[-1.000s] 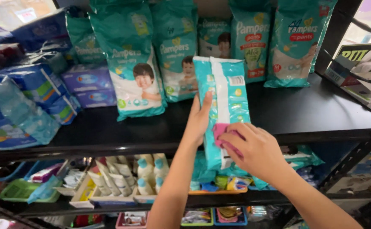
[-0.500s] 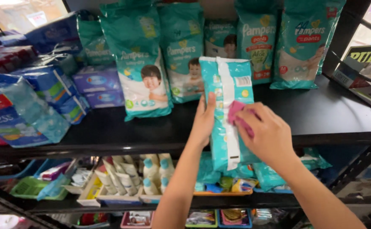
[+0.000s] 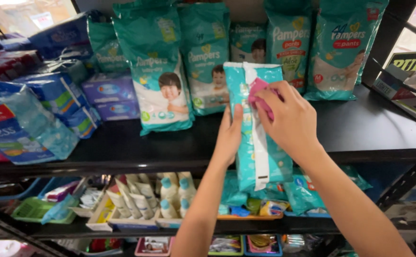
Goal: Wiping down diaper packages on a store shelf with a pink cloth.
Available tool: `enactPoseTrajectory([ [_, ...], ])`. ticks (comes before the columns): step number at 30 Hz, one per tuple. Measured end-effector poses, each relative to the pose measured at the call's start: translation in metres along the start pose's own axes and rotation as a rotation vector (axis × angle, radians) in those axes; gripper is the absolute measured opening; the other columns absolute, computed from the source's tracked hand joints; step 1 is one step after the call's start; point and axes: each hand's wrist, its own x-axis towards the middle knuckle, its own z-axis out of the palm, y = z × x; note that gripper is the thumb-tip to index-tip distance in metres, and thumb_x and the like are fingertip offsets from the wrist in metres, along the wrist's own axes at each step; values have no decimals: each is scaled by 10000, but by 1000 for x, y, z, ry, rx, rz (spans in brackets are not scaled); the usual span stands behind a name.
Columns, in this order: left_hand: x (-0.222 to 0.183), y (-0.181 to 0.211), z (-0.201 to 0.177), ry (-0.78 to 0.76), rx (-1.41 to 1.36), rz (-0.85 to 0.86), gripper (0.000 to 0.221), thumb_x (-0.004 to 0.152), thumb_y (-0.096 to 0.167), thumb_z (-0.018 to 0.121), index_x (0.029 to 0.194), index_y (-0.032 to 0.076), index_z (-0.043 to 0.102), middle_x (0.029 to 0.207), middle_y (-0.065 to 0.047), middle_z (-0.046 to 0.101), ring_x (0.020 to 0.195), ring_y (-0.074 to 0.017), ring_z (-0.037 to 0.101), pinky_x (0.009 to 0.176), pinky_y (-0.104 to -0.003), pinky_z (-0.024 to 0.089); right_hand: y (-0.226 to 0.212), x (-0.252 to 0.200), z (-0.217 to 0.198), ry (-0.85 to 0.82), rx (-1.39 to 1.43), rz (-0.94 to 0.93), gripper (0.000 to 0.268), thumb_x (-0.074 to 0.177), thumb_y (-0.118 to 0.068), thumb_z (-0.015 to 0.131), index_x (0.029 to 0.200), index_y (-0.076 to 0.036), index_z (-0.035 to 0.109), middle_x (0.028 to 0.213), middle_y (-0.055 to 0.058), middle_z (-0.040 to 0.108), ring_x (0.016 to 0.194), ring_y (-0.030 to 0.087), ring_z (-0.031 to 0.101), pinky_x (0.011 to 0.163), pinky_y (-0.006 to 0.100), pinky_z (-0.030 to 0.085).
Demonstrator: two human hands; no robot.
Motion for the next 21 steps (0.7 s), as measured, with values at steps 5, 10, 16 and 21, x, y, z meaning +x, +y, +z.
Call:
enactPoseTrajectory([
  [5,-2,1,0,-27,123,136,614,1086,404,512,1548,19,388,1457,-113,541,1302,-187,507,1120,-327,397,1,13,2,-4,-5,-17,206,877,-142,764,1078,-134,719,1072,62,634,975,274,677,747,398,548],
  [10,-5,9,5,-48,88,139,677,1057,283,582,1601,48,254,1450,-114,520,1280,-181,503,1108,-321,404,4,19,4,-35,61,-18,193,893,-158,757,1083,-145,730,1069,67,633,946,288,674,752,412,554],
  [16,-3,3,3,-58,120,199,655,1061,179,575,1604,37,237,1460,-112,504,1308,-171,492,1126,-310,397,4,27,3,-113,146,-21,171,898,-194,750,1061,-146,734,1101,61,657,866,311,680,726,415,564],
  [21,-5,6,4,-64,124,165,704,1032,135,575,1620,35,200,1511,-131,454,1337,-205,476,1128,-326,394,-2,38,6,-110,88,-29,164,908,-203,756,1056,-136,735,1093,58,659,862,327,683,699,433,554],
])
